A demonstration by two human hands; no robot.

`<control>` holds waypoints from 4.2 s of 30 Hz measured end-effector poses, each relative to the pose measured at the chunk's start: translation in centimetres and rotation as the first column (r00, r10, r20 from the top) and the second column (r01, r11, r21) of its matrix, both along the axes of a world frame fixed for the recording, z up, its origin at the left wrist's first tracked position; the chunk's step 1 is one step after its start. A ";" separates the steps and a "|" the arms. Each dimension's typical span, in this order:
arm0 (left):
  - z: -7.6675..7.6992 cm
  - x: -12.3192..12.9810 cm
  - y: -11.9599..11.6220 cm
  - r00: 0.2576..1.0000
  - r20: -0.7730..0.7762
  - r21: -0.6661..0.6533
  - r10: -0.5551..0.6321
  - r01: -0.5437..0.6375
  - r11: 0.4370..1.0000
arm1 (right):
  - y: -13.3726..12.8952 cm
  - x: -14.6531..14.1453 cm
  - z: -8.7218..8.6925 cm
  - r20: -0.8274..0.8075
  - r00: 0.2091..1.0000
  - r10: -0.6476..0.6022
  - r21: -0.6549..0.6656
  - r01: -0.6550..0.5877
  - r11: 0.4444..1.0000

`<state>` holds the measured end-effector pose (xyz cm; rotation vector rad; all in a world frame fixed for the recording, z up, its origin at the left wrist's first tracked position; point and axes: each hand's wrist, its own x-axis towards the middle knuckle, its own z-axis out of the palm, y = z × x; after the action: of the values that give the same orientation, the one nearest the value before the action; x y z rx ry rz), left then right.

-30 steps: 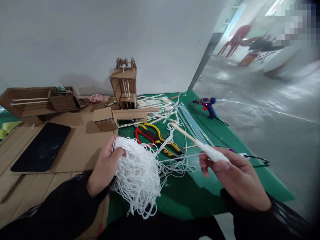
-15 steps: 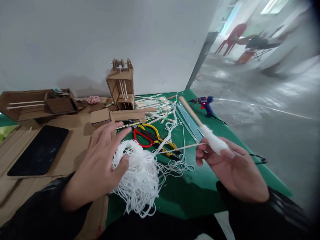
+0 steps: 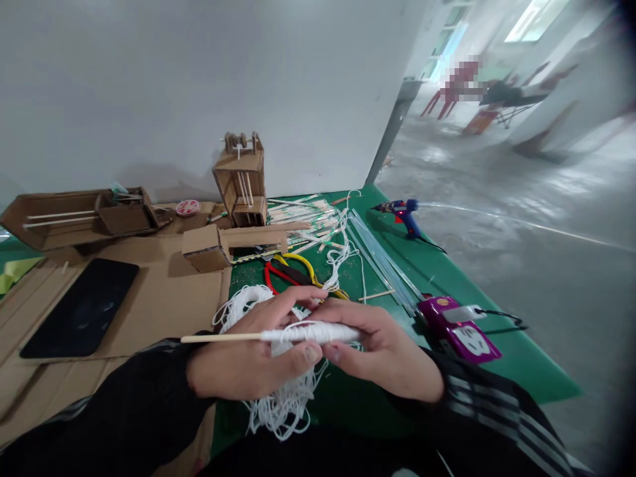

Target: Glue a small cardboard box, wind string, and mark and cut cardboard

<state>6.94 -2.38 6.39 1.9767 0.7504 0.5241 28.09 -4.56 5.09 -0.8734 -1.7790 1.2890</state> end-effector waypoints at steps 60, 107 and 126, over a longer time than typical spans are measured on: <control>-0.3 -0.8 0.8 0.955 -0.106 0.099 0.277 -0.267 0.959 | 2.5 0.4 -0.8 0.272 0.957 -0.103 0.103 0.078 0.992; -3.5 0.6 -0.4 0.923 0.043 -0.250 0.383 -0.361 0.898 | 2.7 -1.2 -2.7 0.317 0.868 -0.381 0.405 0.239 0.882; -4.3 -0.3 -0.3 0.879 0.125 -0.361 0.460 -0.391 0.847 | 1.8 -1.8 -2.2 0.242 0.951 -0.193 0.207 0.144 0.968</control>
<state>6.68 -2.65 2.11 1.4193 1.0791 0.8023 26.33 -2.79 2.90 -1.1015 -1.9426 0.9126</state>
